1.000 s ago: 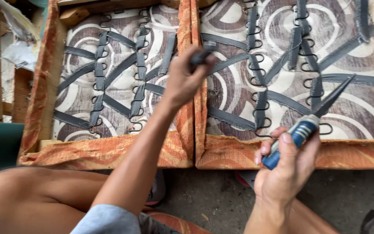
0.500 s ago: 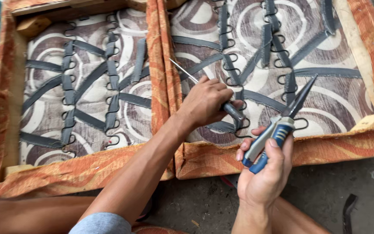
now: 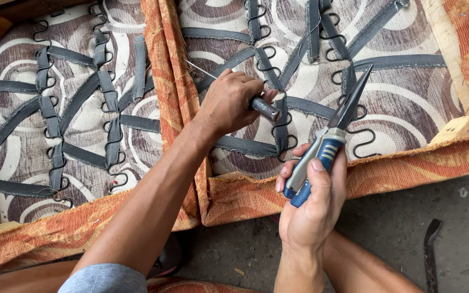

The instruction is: The person sits on the floor between two sofa frames and repairs the metal spring clips that hold the webbing. They use pliers and a pointed awl to reposition and hook the clips, and a metal punch to press clips into place along the frame rails, working across both frames.

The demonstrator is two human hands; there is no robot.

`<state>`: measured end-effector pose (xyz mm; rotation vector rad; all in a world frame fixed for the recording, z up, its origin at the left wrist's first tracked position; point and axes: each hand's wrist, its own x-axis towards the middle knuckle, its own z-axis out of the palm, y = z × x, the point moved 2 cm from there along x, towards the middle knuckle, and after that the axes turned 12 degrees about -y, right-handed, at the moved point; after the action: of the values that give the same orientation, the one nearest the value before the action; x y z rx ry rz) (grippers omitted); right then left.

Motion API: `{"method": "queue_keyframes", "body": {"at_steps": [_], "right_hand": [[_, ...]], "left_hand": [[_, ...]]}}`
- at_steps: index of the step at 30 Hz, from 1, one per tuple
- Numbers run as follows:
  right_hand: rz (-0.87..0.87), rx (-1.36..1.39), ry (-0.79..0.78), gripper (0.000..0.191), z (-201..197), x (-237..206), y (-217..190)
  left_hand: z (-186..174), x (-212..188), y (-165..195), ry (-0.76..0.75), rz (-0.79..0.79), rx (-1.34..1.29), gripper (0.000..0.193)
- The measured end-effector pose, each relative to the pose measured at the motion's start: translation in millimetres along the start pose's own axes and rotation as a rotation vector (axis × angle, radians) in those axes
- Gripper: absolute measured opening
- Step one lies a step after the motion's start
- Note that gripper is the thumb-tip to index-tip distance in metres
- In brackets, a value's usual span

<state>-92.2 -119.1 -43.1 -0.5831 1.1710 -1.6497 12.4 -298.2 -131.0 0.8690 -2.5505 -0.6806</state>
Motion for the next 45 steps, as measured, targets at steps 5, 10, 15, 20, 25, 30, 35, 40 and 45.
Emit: {"method": "queue_keyframes", "body": {"at_steps": [5, 10, 15, 20, 25, 30, 35, 40, 45], "right_hand": [[-0.005, -0.004, -0.004, 0.048, -2, 3, 3], [-0.002, -0.008, -0.005, 0.051, -6, 6, 13], [0.002, -0.065, -0.024, 0.053, -10, 12, 14], [-0.328, -0.234, 0.145, 0.059, 4, 29, -14], [-0.415, -0.461, 0.186, 0.080, 24, 56, -8], [-0.317, -0.641, -0.012, 0.072, 10, 60, 5], [-0.201, -0.806, 0.031, 0.076, 11, 66, -3], [-0.311, -0.685, 0.027, 0.075, 27, 66, -27], [-0.120, -0.735, -0.254, 0.086, 35, 67, -19]], "left_hand": [[-2, 3, -1, -0.009, -0.008, 0.005, 0.047], [6, 7, -7, -0.022, -0.008, 0.022, 0.046], [17, 24, -15, -0.006, -0.104, 0.081, 0.043], [28, 48, -21, -0.060, -0.218, 0.059, 0.037], [25, 51, -27, 0.015, -0.174, 0.080, 0.032], [26, 50, -30, -0.039, -0.190, 0.056, 0.013], [28, 48, -33, -0.038, -0.185, 0.038, 0.015], [20, 45, -37, -0.019, -0.171, 0.045, 0.016], [3, 40, -25, 0.126, -0.044, -0.035, 0.004]]}}
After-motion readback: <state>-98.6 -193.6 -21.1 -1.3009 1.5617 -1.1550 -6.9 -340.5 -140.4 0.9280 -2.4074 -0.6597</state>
